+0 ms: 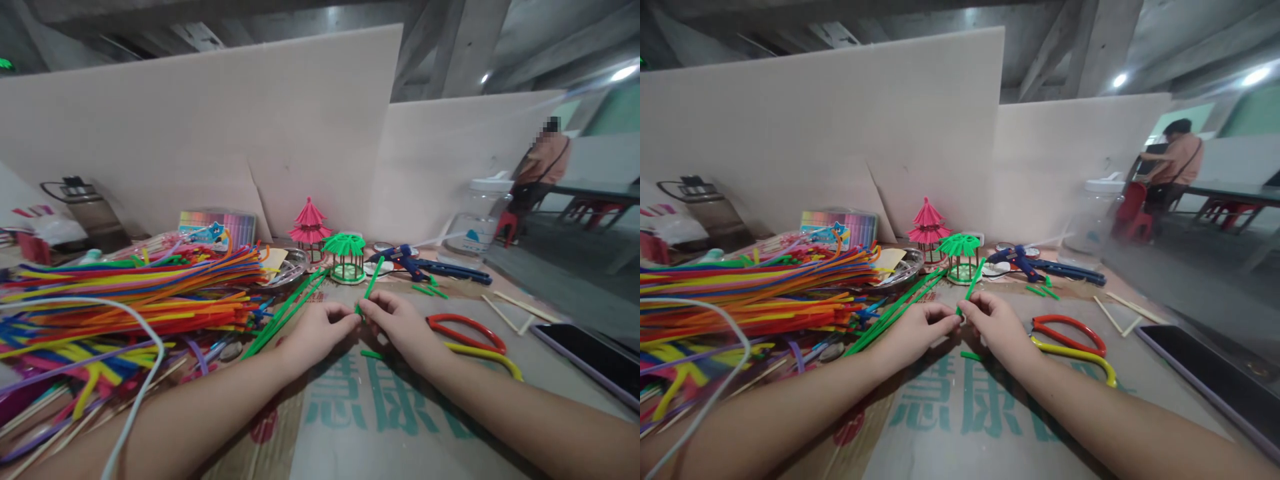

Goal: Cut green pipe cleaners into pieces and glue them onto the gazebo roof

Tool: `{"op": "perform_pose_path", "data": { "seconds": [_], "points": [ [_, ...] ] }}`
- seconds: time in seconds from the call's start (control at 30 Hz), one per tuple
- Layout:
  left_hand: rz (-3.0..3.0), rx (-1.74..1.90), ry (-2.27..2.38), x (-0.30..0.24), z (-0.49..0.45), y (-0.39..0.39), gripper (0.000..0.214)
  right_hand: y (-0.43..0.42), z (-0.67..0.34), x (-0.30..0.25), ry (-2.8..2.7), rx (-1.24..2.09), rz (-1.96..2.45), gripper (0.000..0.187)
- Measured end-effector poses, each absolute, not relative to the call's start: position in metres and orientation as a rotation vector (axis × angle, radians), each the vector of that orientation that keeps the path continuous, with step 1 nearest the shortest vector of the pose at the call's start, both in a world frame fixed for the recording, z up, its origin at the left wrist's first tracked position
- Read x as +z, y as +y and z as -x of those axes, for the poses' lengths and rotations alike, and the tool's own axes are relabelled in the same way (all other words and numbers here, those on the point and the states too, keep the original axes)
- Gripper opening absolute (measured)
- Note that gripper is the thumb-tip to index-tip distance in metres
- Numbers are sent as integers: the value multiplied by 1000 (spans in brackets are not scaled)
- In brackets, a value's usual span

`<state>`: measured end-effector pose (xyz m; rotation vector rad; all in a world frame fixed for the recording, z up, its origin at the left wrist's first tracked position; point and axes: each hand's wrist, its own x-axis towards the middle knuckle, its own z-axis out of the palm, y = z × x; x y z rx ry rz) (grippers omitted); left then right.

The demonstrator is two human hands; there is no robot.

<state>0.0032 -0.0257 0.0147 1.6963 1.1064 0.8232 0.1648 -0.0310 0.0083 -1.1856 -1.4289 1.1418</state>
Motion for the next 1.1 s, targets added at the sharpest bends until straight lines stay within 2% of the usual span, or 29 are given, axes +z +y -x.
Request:
{"op": "perform_pose_path", "data": {
  "seconds": [0.37, 0.73, 1.1],
  "points": [
    [-1774, 786, 1062, 8, -1, -18, 34, -28, -168, 5, -1426, 1123, 1200, 34],
    [-1648, 810, 987, -1, 0, -11, 28, -33, -169, 9, -1408, 1140, 1169, 34],
    [-1783, 768, 1089, 6, 0, -16, 41, -34, -171, 9, -1492, 1067, 1186, 32]
  ]
}}
